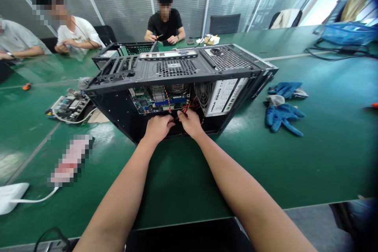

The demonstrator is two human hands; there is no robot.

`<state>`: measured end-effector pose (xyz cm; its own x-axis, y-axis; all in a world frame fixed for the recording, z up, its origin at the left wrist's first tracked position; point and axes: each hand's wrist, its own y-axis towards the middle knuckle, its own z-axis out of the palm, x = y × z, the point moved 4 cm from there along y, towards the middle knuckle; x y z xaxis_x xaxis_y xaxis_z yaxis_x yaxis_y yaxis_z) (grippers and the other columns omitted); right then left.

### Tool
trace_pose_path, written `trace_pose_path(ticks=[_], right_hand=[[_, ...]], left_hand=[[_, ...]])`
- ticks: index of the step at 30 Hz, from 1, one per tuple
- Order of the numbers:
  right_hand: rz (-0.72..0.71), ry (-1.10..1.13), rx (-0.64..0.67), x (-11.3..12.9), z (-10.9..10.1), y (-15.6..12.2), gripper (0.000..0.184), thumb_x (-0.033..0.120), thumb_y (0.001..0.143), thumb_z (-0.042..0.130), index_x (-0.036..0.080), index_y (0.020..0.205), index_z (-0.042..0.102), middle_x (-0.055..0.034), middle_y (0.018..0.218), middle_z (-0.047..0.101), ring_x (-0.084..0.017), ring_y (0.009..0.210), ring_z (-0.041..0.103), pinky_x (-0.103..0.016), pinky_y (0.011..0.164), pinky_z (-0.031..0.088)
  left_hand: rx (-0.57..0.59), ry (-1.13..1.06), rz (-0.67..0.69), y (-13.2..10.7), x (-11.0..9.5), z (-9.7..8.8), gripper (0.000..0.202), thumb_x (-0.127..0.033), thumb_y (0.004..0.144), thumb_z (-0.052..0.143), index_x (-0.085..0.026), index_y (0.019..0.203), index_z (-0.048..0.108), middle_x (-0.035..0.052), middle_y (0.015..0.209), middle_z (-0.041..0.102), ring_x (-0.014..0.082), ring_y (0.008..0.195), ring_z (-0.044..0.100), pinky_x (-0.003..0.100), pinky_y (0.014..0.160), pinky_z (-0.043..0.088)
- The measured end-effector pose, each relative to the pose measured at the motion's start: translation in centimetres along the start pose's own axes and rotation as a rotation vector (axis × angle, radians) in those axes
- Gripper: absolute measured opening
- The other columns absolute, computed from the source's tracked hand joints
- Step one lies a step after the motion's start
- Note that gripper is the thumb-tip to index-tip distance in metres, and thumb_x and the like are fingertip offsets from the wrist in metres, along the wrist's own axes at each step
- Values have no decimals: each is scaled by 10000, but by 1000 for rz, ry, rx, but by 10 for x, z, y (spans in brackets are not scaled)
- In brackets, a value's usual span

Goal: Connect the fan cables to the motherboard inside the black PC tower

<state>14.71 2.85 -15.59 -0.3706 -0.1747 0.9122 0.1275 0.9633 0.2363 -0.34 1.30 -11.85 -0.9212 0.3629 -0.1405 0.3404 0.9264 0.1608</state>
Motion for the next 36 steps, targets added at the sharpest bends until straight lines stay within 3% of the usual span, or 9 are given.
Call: trace_pose_path(ticks=[10,17,31,36], right_hand=[[-4,52,-72,5,-5,-3,314,469,863,454,232,657,473,8,617,518,-179,632,521,-320,655,427],[-7,106,-45,9,-6,-5,299,462,862,422,224,703,507,11,636,512,-169,648,504,-308,661,419],[-16,138,-29,11,-7,-6,350,481,872,411,204,755,589,-11,669,566,-182,702,563,-309,707,432],[-22,114,-20,11,-7,-6,384,490,888,398,195,772,614,1,624,549,-170,631,546,-305,678,429]], left_hand=[[-4,-308,112,5,3,8,151,-255,858,646,-201,998,672,49,961,733,200,864,679,305,769,495],[35,-275,226,6,-2,8,141,-218,901,573,-170,966,688,80,962,683,197,888,646,310,810,482],[6,-344,139,3,7,9,135,-288,898,591,-204,921,695,23,807,726,164,723,653,255,677,429],[-25,-307,105,3,9,9,159,-333,889,618,-225,963,709,23,842,740,181,760,671,267,697,447]])
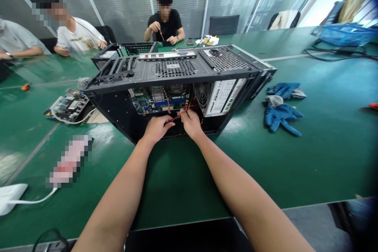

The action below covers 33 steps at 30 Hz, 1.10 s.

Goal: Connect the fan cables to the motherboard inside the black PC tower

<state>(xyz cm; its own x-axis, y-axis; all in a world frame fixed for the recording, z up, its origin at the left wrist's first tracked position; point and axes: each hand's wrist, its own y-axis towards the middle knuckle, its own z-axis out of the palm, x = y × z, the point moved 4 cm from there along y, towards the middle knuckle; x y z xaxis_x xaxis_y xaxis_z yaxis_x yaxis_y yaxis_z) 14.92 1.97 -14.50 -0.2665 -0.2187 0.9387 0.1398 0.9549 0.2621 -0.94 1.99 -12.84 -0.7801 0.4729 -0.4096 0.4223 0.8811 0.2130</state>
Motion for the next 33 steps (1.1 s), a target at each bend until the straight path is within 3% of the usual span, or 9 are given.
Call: trace_pose_path(ticks=[9,16,24,33], right_hand=[[-40,-147,-66,0,-2,1,377,511,876,434,214,670,540,-28,666,593,-196,703,553,-323,717,422],[-40,-110,-87,0,-2,1,413,538,861,453,226,591,442,17,562,468,-155,586,449,-299,604,341],[-11,83,-56,-1,-1,1,314,471,844,480,202,721,587,14,586,523,-164,606,514,-307,647,402],[-70,-65,-65,-3,-2,3,333,469,871,459,210,689,564,-13,652,569,-183,659,518,-331,684,407]], left_hand=[[-52,192,9,-2,-5,0,204,-365,910,598,-261,1047,708,39,1010,750,226,896,693,302,737,490],[-72,198,37,-2,-6,0,197,-355,924,575,-245,1034,696,40,993,747,232,876,696,308,724,492],[-92,93,56,-2,1,5,189,-343,933,557,-235,1020,685,43,948,737,213,840,684,293,735,476],[-88,121,2,-1,3,6,168,-369,889,621,-233,941,705,36,845,742,212,756,681,285,660,444]])
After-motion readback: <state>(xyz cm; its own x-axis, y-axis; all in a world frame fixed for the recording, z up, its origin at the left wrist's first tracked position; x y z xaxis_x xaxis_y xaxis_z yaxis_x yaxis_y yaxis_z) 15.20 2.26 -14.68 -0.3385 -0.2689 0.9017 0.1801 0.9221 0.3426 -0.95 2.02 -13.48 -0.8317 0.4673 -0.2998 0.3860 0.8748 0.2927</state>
